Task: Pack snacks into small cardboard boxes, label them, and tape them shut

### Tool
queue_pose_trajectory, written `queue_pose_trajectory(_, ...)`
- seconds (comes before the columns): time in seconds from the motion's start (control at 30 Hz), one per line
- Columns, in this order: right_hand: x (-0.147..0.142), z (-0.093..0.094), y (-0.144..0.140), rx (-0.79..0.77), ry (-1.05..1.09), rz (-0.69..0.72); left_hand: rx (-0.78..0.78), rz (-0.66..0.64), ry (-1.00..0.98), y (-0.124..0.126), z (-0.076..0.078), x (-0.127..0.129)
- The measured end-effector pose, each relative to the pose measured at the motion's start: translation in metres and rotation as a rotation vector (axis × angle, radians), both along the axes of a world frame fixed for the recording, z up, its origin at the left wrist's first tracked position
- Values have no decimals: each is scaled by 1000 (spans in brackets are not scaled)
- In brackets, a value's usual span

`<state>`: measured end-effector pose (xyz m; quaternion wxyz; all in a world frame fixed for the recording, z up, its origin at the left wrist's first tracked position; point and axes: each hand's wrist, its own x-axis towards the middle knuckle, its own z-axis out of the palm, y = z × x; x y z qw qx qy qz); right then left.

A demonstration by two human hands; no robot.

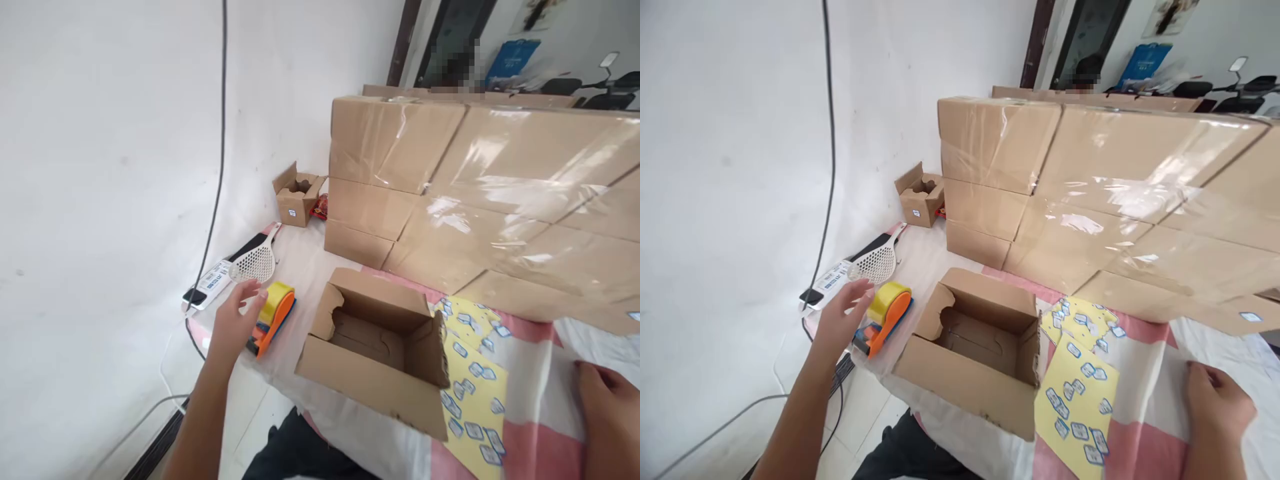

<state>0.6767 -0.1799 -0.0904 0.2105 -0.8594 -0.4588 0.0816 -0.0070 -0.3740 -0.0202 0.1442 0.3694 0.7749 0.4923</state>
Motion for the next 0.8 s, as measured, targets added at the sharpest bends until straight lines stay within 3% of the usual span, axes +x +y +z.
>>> queue_pose_trajectory(0.07,-20,12,-6,52,89,-123,-111,-47,94,-10,-9,11)
queue_pose_trajectory(0.17,-34,17,-9,90,120,-98,-208,-6,198,-18,-23,13)
queue_pose_trajectory(0.27,-28,10,-7,101,117,-104,-253,7,244,-16,-29,10)
queue_pose_trajectory(0.53,-18,-2,-4,131,128,-80,-193,2,336,7,-31,23)
queue_pose_trajectory(0.8,-16,-7,-4,137,136,-82,-194,20,417,5,-32,30)
